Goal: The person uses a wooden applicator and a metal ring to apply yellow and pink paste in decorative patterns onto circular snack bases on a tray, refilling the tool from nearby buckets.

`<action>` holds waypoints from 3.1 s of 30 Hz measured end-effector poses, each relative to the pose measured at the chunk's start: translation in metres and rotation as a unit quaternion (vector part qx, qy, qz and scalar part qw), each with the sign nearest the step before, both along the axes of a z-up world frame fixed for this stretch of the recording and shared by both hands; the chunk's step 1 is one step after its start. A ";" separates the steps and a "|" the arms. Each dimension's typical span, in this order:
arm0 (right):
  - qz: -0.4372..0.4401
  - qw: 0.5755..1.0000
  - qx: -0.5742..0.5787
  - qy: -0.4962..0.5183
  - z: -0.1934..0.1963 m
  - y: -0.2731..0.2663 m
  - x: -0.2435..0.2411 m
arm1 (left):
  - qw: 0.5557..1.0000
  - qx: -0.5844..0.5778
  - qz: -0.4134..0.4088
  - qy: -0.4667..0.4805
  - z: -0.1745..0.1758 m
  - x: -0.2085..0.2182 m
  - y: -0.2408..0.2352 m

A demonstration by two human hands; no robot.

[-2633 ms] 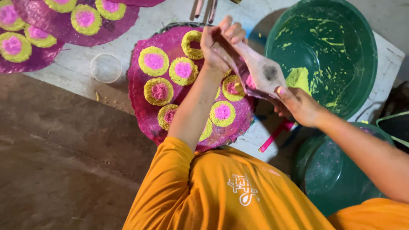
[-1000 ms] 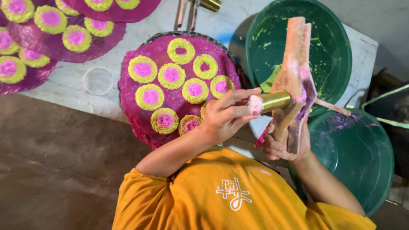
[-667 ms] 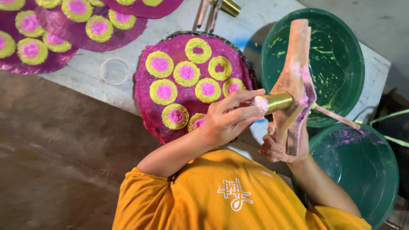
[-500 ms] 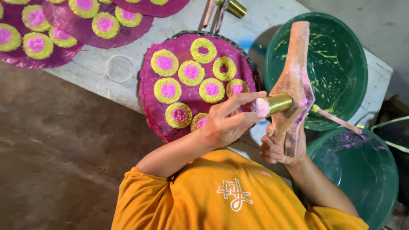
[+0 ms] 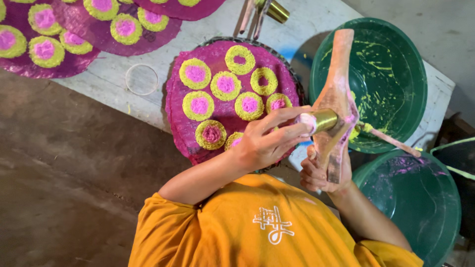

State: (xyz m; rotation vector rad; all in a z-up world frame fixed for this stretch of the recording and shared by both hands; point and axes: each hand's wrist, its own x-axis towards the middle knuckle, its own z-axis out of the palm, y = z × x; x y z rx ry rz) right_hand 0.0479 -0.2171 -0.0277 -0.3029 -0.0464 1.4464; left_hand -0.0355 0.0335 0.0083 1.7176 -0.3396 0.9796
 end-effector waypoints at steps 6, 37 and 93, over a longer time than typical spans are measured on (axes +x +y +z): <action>-0.022 1.000 0.010 -0.016 0.001 -0.003 -0.004 | 1.000 -0.002 -0.014 -0.014 0.004 0.010 -0.004; 0.195 0.614 -0.455 -0.615 0.004 0.102 0.201 | 0.655 -0.649 -0.376 -0.086 -0.116 0.213 0.100; -0.235 0.773 -0.079 -0.585 -0.006 0.121 0.040 | 0.898 -0.009 0.206 0.388 -0.074 -0.013 0.236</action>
